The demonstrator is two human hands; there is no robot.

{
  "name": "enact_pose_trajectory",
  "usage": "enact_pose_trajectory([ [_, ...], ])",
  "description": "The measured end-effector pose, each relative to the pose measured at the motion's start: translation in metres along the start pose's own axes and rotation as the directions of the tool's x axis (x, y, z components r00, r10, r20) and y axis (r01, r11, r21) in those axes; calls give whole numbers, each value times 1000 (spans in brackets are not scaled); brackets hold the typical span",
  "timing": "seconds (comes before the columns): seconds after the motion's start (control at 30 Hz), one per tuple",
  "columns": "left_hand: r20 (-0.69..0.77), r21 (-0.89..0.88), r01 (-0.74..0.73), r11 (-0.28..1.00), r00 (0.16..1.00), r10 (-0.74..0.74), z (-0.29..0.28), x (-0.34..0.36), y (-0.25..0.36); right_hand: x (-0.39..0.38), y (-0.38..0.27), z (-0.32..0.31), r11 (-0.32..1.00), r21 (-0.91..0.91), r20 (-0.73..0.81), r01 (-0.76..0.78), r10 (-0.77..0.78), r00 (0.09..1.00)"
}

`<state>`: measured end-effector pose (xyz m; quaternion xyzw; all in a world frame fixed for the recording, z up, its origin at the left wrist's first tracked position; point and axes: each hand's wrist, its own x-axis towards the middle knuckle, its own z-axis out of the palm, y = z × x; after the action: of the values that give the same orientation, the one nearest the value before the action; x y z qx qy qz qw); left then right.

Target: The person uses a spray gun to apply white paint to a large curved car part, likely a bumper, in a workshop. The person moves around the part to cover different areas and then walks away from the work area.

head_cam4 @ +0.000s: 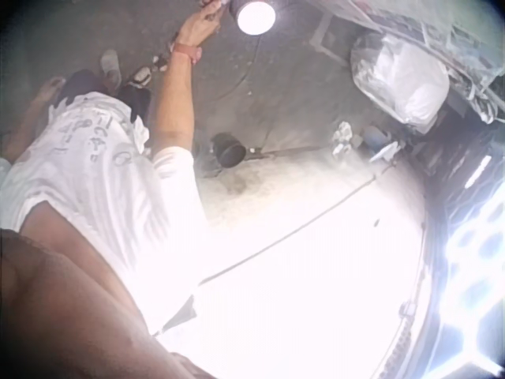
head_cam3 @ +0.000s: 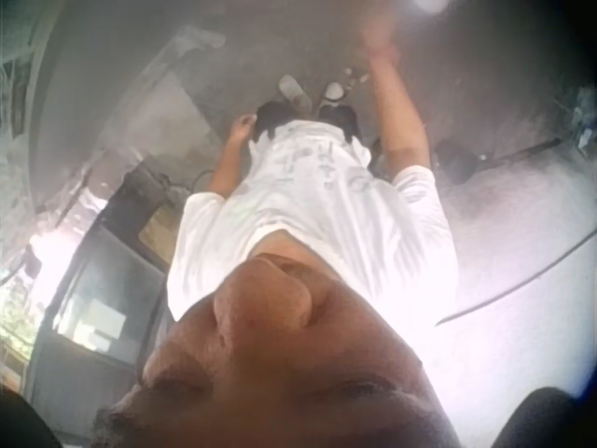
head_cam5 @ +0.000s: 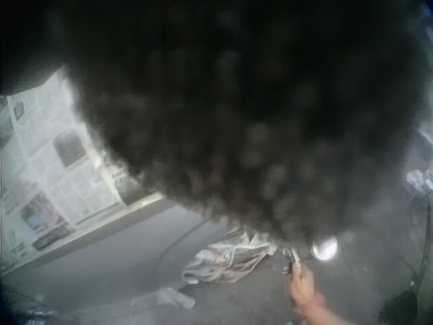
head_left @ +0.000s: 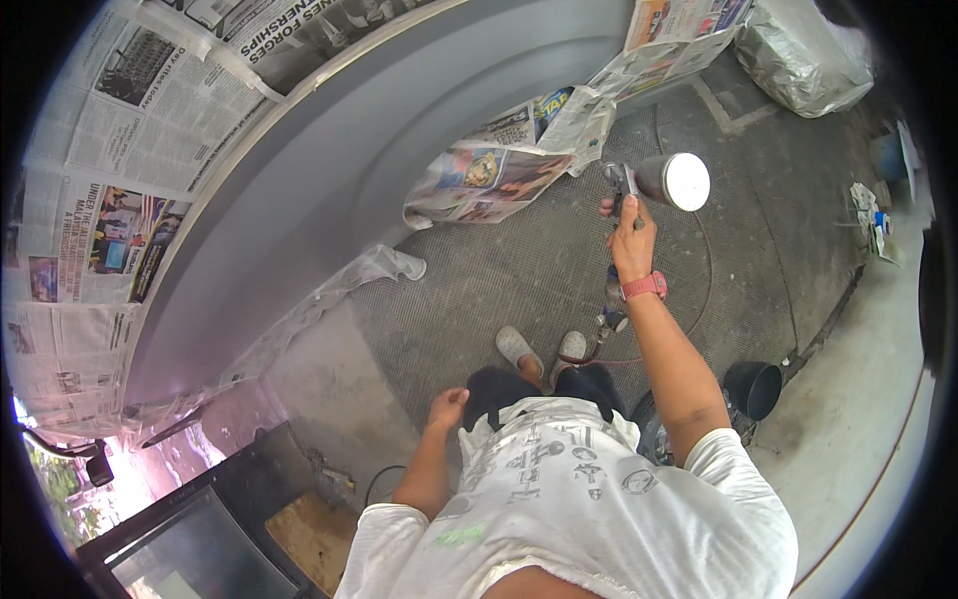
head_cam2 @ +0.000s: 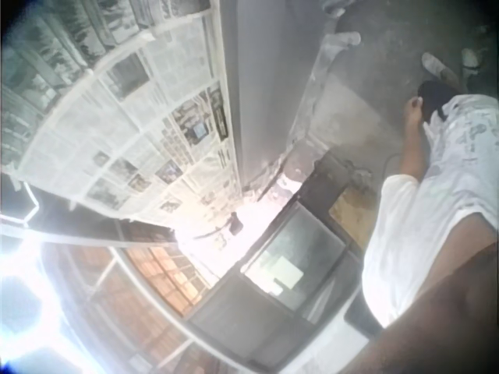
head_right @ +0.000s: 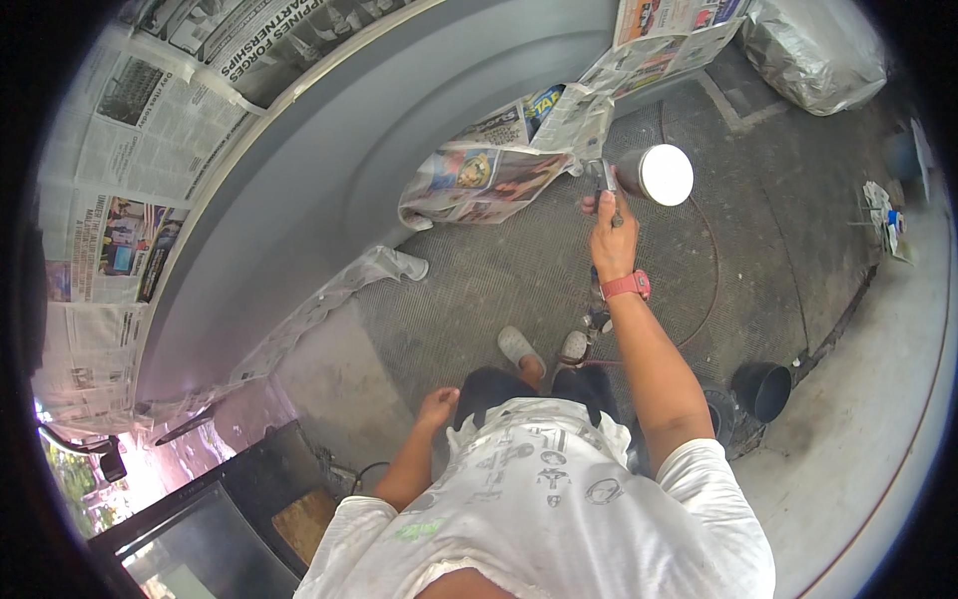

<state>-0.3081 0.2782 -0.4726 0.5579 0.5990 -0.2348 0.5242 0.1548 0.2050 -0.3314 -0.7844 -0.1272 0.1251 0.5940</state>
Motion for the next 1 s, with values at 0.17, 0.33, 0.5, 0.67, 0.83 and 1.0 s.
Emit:
enact_pose_trajectory([
  [0.17,17,14,-54,998,998,54,-3,6,-3,-34,16,34,994,24,118,104,-106,987],
  [0.33,-8,28,-75,997,997,75,-2,-4,18,-84,26,92,978,-42,488,204,-158,858],
  [0.5,11,16,-115,993,993,115,3,10,2,-114,-2,118,954,22,807,300,-194,557],
  [0.67,7,65,-55,996,998,54,2,-6,19,-102,-9,78,894,-156,938,419,1,346],
  [0.83,159,77,-54,996,986,41,12,4,7,-103,28,-29,864,-343,824,367,90,559],
  [1.0,428,304,-57,951,900,-83,40,6,4,-146,88,-114,855,-469,507,-220,465,726],
])
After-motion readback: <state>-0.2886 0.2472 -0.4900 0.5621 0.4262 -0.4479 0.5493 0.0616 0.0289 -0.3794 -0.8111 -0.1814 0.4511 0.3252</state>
